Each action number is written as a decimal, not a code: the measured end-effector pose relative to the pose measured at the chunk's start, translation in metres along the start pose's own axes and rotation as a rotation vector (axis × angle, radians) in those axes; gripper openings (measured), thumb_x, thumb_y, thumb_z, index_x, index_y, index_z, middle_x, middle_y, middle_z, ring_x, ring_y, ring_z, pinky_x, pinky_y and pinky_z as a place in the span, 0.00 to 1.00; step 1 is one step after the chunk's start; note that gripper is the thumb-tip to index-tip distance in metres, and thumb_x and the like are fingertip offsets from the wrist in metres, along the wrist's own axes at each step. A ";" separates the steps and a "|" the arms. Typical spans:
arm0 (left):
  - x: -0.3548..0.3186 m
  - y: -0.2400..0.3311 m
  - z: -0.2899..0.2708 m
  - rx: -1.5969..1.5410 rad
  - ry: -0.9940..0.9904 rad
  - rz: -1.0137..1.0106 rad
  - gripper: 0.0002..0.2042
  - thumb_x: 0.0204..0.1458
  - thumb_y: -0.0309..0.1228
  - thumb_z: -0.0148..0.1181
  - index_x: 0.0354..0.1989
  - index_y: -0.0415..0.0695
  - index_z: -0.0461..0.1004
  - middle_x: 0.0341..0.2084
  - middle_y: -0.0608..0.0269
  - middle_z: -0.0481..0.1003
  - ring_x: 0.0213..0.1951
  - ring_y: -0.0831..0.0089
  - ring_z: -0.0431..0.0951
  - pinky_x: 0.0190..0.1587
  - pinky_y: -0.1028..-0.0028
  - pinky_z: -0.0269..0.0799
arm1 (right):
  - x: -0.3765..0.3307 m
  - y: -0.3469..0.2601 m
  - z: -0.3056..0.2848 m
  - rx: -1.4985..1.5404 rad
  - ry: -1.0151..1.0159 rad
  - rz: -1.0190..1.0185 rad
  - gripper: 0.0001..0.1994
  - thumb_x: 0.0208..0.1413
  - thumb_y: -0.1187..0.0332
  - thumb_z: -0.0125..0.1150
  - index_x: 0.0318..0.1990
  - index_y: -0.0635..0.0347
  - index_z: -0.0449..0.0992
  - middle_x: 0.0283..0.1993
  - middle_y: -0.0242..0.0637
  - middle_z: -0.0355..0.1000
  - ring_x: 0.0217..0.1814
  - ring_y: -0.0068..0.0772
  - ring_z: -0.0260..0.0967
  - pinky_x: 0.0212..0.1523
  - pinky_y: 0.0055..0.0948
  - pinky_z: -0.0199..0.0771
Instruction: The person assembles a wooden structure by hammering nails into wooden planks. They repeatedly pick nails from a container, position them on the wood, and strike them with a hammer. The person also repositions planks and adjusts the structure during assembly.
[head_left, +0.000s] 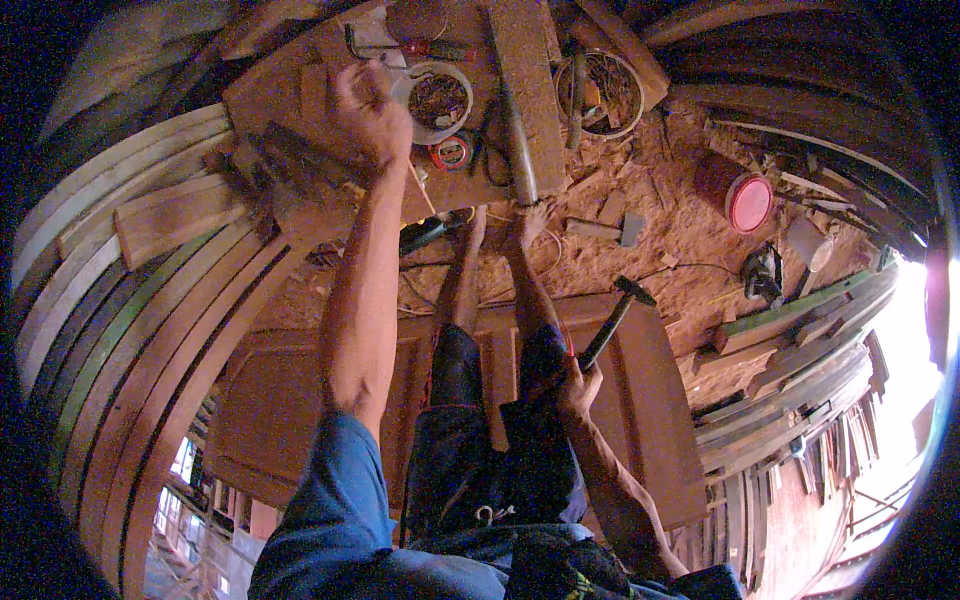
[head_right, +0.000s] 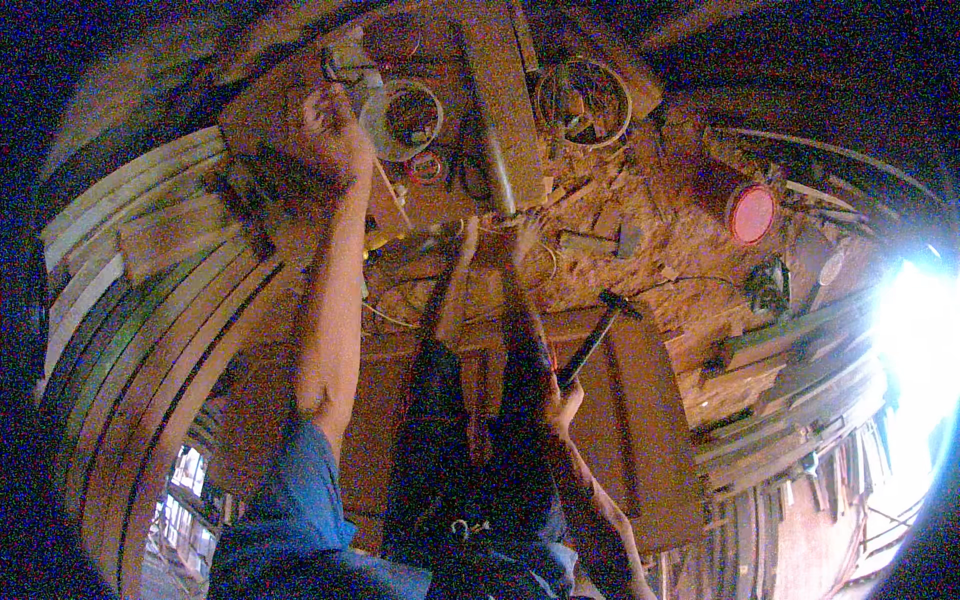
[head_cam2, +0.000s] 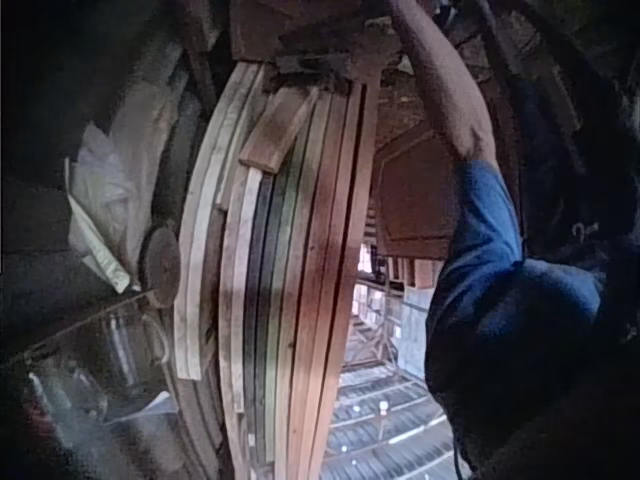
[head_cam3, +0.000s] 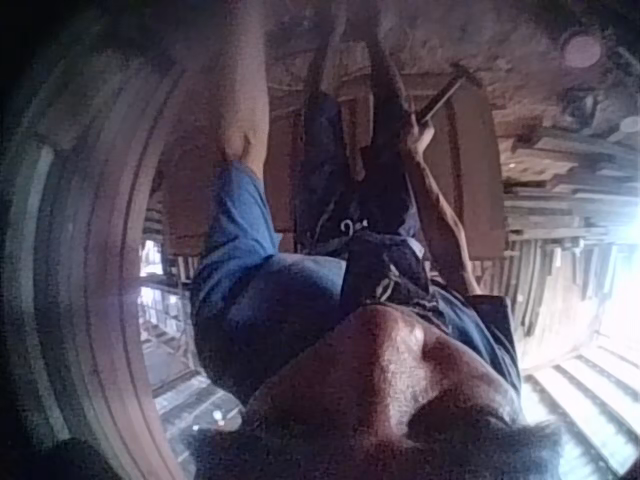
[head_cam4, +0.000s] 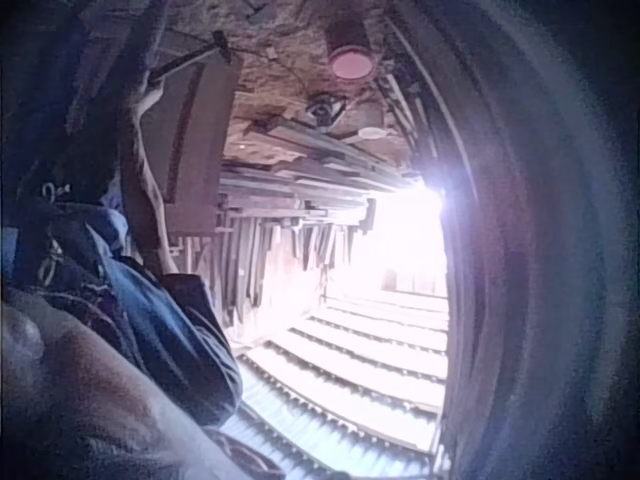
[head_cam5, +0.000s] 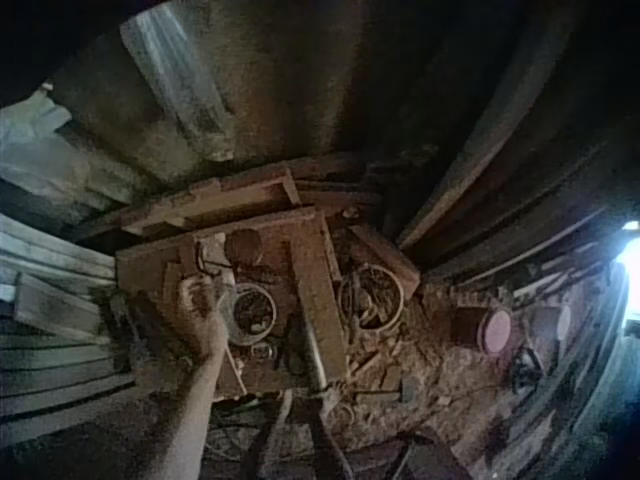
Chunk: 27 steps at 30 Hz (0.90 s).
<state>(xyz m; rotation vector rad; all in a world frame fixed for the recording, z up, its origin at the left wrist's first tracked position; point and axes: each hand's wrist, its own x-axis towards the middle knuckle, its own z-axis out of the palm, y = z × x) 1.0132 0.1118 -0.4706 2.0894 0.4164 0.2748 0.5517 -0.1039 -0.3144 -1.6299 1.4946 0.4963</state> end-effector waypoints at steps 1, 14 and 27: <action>-0.002 0.001 -0.014 -0.052 0.023 -0.025 0.12 0.61 0.36 0.58 0.46 0.41 0.72 0.38 0.54 0.78 0.45 0.60 0.79 0.50 0.64 0.73 | 0.000 0.000 0.001 -0.034 0.016 -0.058 0.09 0.57 0.67 0.60 0.29 0.65 0.73 0.24 0.31 0.70 0.24 0.22 0.63 0.27 0.28 0.65; -0.076 0.038 -0.067 -1.189 -0.035 -1.185 0.06 0.61 0.36 0.59 0.37 0.49 0.74 0.17 0.73 0.61 0.14 0.81 0.54 0.15 0.80 0.48 | 0.001 -0.002 0.006 -0.029 0.075 -0.082 0.10 0.56 0.67 0.64 0.28 0.64 0.73 0.22 0.29 0.67 0.24 0.23 0.61 0.28 0.29 0.64; -0.130 0.081 -0.071 -0.570 -0.552 -1.089 0.18 0.63 0.45 0.56 0.51 0.44 0.77 0.14 0.76 0.62 0.11 0.85 0.53 0.13 0.81 0.46 | -0.006 -0.022 0.008 0.011 0.082 -0.037 0.12 0.56 0.67 0.63 0.26 0.66 0.72 0.22 0.32 0.67 0.24 0.26 0.60 0.27 0.33 0.62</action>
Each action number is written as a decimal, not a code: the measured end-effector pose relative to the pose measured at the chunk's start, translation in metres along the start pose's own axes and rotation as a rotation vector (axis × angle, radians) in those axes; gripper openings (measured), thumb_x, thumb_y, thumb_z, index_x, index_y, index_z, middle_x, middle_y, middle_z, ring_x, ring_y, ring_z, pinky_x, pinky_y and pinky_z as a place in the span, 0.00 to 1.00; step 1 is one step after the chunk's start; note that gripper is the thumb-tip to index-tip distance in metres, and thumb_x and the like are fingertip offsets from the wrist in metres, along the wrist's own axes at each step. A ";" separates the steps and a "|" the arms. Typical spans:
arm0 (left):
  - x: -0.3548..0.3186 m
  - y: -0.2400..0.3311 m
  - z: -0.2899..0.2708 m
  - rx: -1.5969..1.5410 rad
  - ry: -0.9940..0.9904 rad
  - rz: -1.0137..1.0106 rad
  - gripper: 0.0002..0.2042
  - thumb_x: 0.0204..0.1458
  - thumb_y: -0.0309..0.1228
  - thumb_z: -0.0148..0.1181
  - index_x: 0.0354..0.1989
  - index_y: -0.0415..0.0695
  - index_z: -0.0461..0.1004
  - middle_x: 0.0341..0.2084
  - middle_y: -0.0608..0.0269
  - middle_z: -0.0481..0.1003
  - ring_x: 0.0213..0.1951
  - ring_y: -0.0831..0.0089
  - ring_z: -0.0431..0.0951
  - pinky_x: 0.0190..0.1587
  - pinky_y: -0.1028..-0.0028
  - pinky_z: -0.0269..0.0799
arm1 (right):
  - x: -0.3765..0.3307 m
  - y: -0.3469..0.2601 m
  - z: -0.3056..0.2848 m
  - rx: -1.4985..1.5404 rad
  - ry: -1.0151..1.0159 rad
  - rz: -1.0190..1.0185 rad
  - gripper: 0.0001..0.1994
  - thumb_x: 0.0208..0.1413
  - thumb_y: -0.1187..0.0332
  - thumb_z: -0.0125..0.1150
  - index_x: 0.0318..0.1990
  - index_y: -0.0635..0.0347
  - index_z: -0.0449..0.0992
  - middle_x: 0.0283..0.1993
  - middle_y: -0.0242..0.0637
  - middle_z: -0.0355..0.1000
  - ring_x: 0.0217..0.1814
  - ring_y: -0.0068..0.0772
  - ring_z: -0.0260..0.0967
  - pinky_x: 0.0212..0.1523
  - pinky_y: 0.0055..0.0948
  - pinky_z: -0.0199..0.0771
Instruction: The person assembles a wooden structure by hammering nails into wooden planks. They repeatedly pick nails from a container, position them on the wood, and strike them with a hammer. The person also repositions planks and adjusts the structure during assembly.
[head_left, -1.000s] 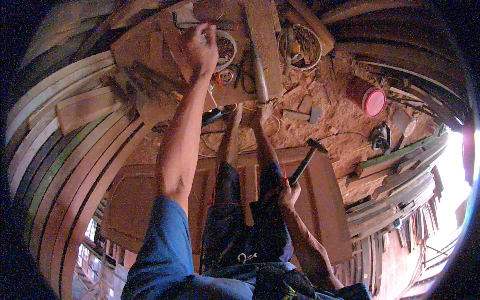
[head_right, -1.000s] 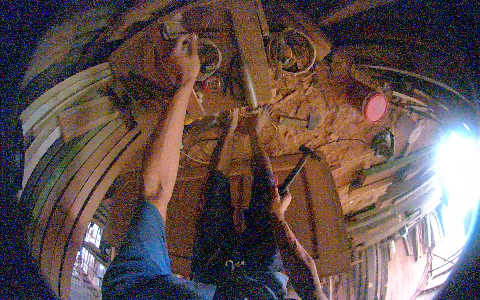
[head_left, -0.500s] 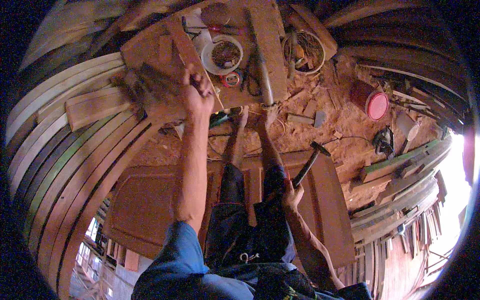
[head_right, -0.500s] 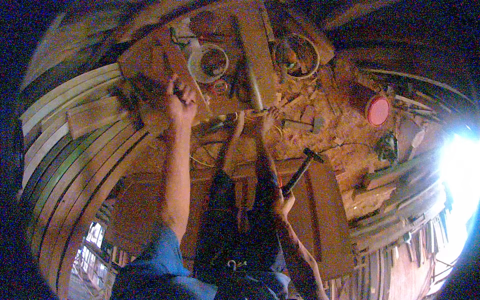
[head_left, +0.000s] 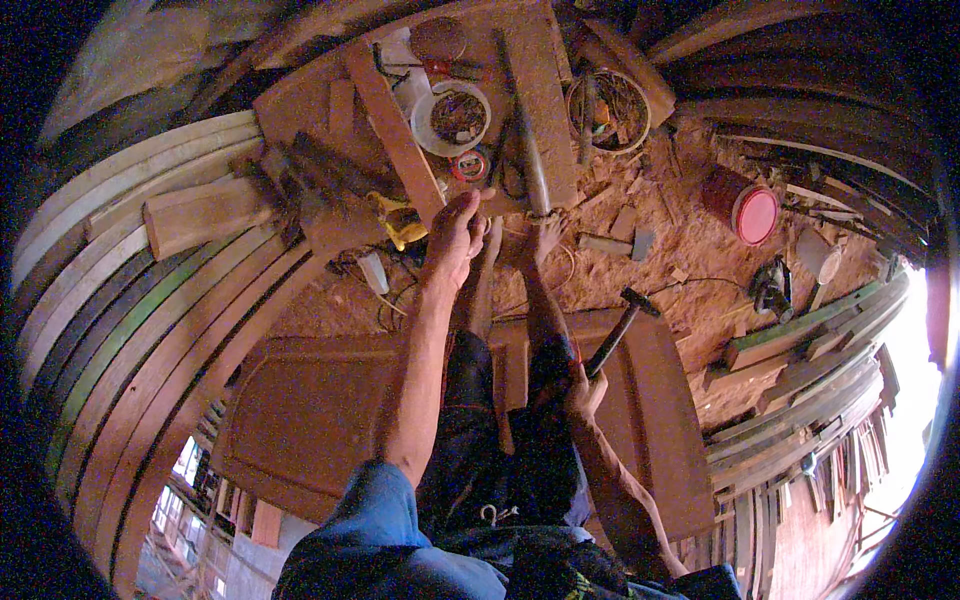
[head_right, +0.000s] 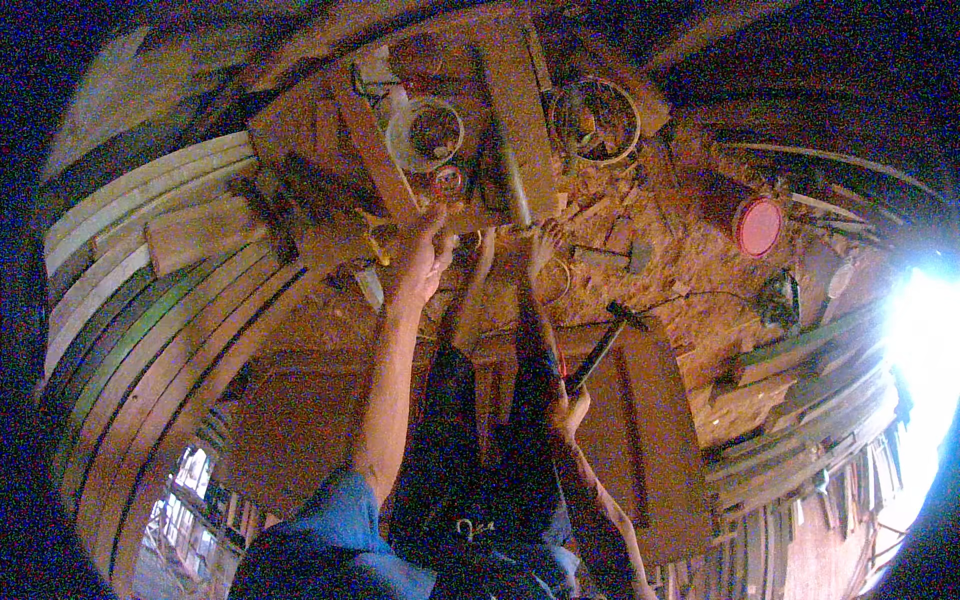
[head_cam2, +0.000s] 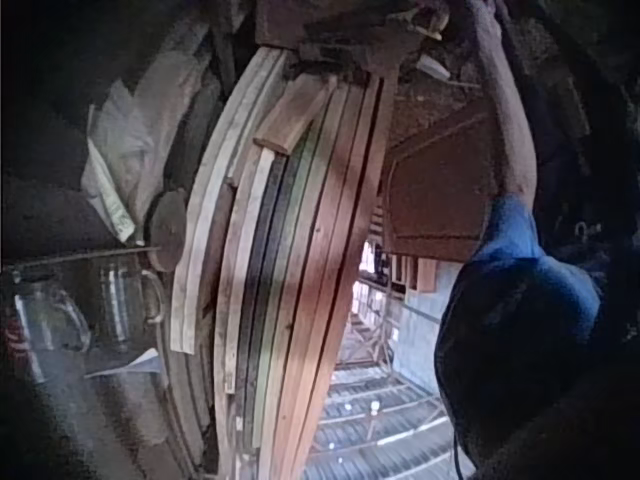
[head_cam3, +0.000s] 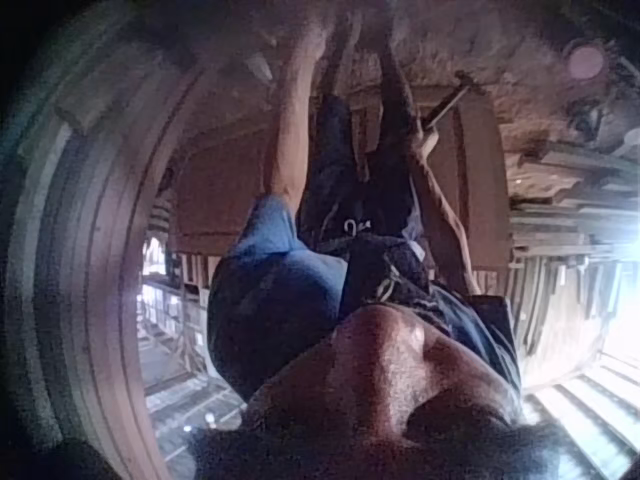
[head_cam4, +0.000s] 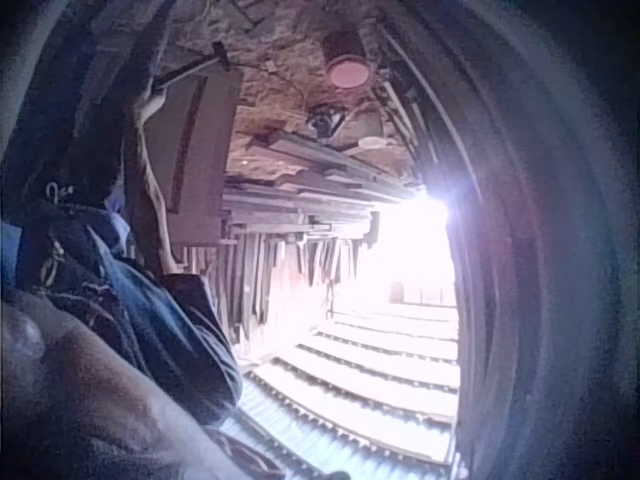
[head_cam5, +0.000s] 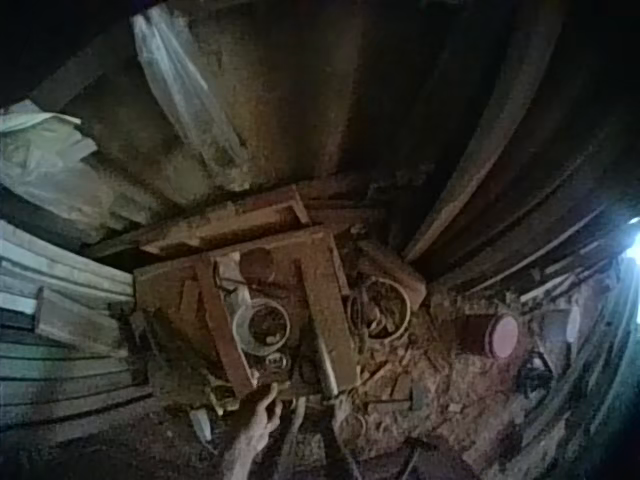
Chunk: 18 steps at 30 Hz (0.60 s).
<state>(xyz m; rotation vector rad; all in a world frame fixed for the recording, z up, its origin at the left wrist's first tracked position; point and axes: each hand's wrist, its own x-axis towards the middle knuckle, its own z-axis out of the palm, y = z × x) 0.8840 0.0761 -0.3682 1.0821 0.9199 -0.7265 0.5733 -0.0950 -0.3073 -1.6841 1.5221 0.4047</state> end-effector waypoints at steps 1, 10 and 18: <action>0.002 -0.001 0.001 0.027 -0.005 -0.009 0.17 0.63 0.44 0.56 0.50 0.44 0.77 0.13 0.76 0.62 0.11 0.85 0.53 0.14 0.81 0.45 | -0.001 -0.003 0.000 0.004 -0.001 0.010 0.12 0.56 0.67 0.63 0.26 0.66 0.72 0.22 0.32 0.67 0.24 0.26 0.60 0.27 0.34 0.63; 0.030 -0.006 0.010 0.041 0.138 0.086 0.12 0.64 0.39 0.56 0.45 0.44 0.80 0.16 0.75 0.64 0.13 0.84 0.59 0.15 0.81 0.52 | 0.004 0.011 -0.003 -0.015 -0.013 -0.078 0.13 0.55 0.65 0.62 0.25 0.65 0.73 0.22 0.32 0.68 0.24 0.26 0.61 0.27 0.32 0.63; 0.049 0.028 0.021 0.114 0.097 0.065 0.12 0.63 0.41 0.58 0.41 0.45 0.80 0.18 0.75 0.63 0.13 0.83 0.58 0.14 0.79 0.51 | 0.009 0.037 -0.001 -0.088 0.021 -0.124 0.09 0.57 0.70 0.60 0.28 0.66 0.73 0.22 0.33 0.69 0.23 0.26 0.63 0.25 0.31 0.64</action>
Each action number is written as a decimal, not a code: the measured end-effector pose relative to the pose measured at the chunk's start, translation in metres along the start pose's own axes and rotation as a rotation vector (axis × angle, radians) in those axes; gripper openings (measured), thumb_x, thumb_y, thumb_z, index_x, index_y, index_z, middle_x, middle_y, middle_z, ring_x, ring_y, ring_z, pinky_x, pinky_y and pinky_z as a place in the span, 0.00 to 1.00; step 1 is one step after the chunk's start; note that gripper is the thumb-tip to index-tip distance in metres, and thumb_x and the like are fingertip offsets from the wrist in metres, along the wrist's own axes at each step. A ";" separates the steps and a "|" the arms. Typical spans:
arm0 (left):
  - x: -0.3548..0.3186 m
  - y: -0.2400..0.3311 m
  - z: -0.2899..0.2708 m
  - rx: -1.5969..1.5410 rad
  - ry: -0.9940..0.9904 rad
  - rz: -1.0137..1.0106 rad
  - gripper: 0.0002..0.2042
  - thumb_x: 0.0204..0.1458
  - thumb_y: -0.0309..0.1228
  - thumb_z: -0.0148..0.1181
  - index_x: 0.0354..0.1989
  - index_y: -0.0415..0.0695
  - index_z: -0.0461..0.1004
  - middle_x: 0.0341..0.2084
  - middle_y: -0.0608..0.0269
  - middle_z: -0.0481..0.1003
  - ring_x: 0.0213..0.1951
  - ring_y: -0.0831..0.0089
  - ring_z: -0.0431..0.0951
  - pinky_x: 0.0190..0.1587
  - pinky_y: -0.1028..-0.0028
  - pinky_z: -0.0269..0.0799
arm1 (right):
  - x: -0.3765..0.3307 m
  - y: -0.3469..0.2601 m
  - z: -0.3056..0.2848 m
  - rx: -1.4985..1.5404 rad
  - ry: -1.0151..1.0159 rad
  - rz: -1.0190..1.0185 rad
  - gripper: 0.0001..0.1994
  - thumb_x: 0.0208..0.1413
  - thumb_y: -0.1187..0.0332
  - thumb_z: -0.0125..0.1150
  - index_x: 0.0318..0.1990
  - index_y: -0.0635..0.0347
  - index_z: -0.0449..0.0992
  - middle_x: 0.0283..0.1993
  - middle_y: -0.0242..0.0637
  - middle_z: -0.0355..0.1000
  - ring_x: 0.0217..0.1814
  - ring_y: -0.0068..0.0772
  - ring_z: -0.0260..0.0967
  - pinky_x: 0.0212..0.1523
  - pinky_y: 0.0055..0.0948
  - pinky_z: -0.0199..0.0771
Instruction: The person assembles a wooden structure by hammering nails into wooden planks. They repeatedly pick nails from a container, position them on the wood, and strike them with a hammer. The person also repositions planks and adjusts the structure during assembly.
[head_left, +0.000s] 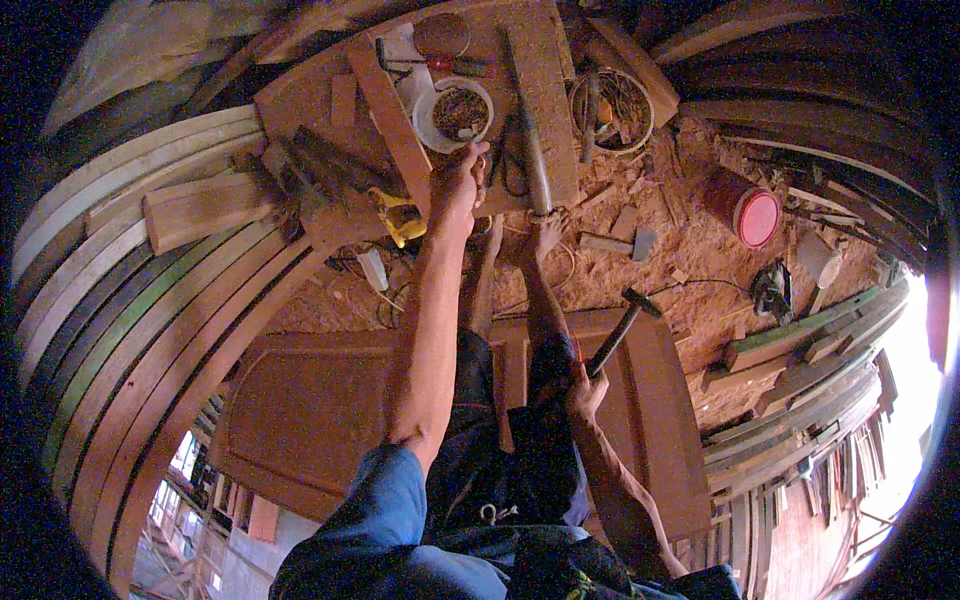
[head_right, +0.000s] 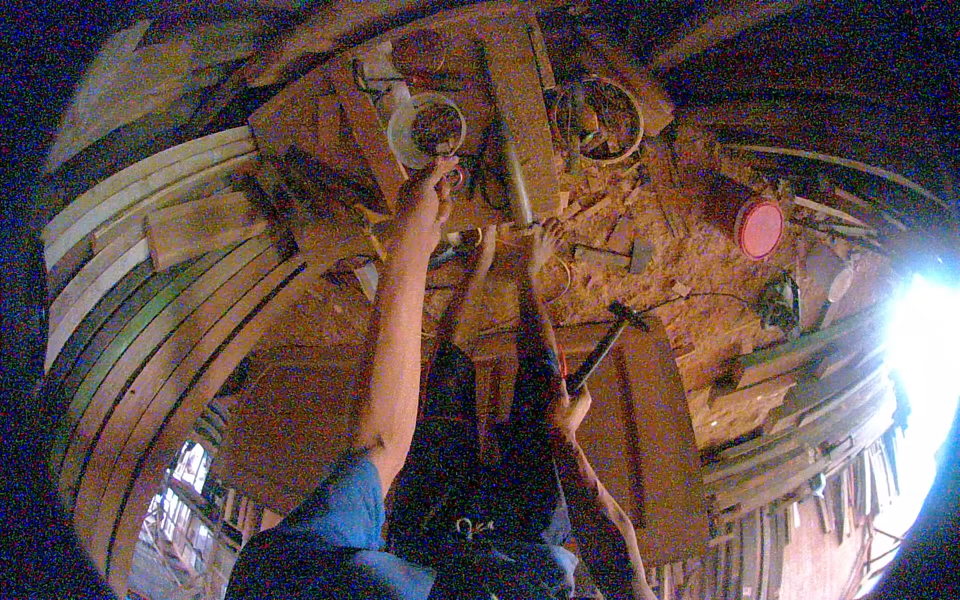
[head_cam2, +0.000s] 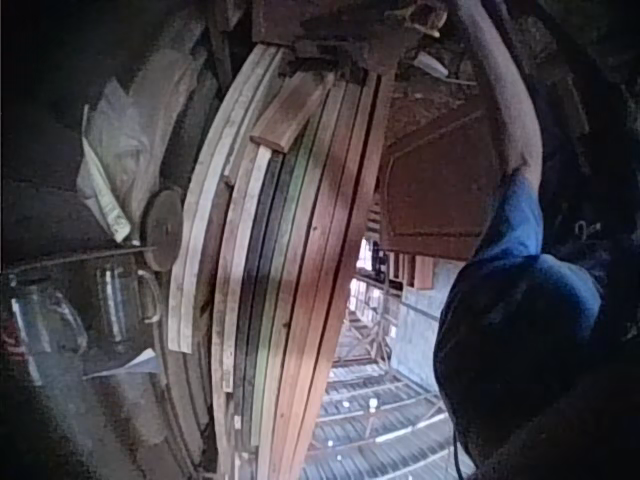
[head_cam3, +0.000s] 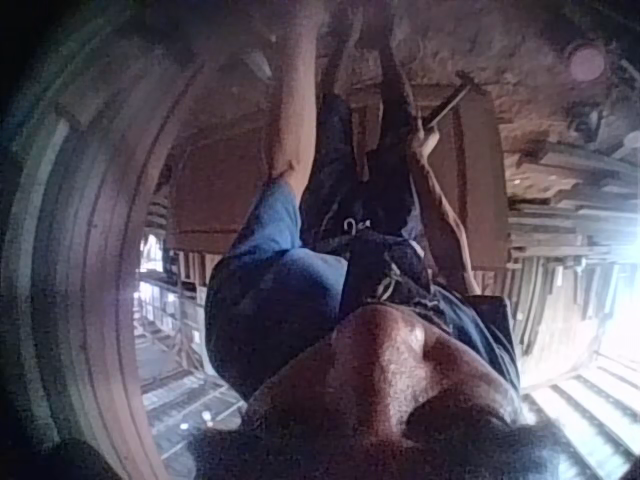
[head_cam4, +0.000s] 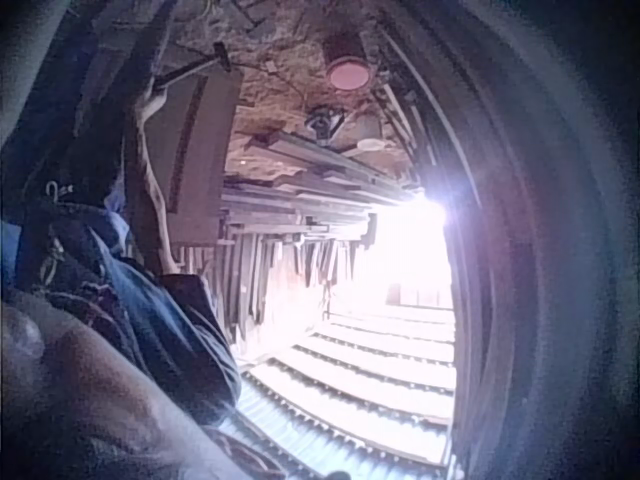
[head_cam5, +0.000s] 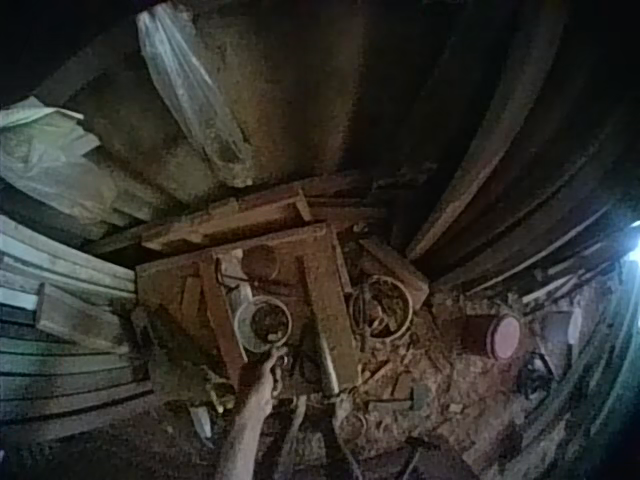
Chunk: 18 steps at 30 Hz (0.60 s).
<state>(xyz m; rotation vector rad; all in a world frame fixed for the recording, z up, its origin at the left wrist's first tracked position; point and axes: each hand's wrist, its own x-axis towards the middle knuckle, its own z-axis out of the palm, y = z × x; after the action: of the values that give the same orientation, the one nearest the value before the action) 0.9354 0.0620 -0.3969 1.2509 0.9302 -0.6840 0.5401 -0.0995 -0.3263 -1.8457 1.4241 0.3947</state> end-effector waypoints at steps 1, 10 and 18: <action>0.000 0.001 0.003 0.037 -0.016 0.007 0.12 0.62 0.40 0.58 0.41 0.46 0.80 0.17 0.75 0.63 0.13 0.83 0.58 0.14 0.78 0.51 | 0.000 0.001 0.001 -0.031 0.020 0.067 0.09 0.58 0.70 0.59 0.28 0.66 0.73 0.22 0.33 0.69 0.22 0.26 0.64 0.25 0.31 0.65; 0.029 -0.060 -0.010 0.481 -0.008 0.425 0.10 0.61 0.36 0.57 0.46 0.49 0.78 0.22 0.78 0.69 0.20 0.85 0.64 0.18 0.80 0.58 | 0.003 0.000 -0.002 0.081 -0.036 0.045 0.08 0.57 0.71 0.59 0.28 0.66 0.73 0.22 0.33 0.70 0.22 0.26 0.66 0.25 0.30 0.67; 0.015 -0.050 -0.010 0.191 0.077 0.077 0.10 0.62 0.38 0.58 0.46 0.47 0.79 0.31 0.68 0.76 0.26 0.79 0.73 0.23 0.76 0.73 | 0.003 -0.007 -0.008 0.132 -0.102 0.058 0.11 0.58 0.68 0.62 0.26 0.65 0.72 0.22 0.32 0.69 0.22 0.25 0.64 0.24 0.30 0.65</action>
<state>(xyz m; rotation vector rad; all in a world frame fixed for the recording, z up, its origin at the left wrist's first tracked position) 0.8975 0.0621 -0.4344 1.4834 0.8907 -0.6793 0.5461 -0.1069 -0.3206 -1.6589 1.4029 0.4083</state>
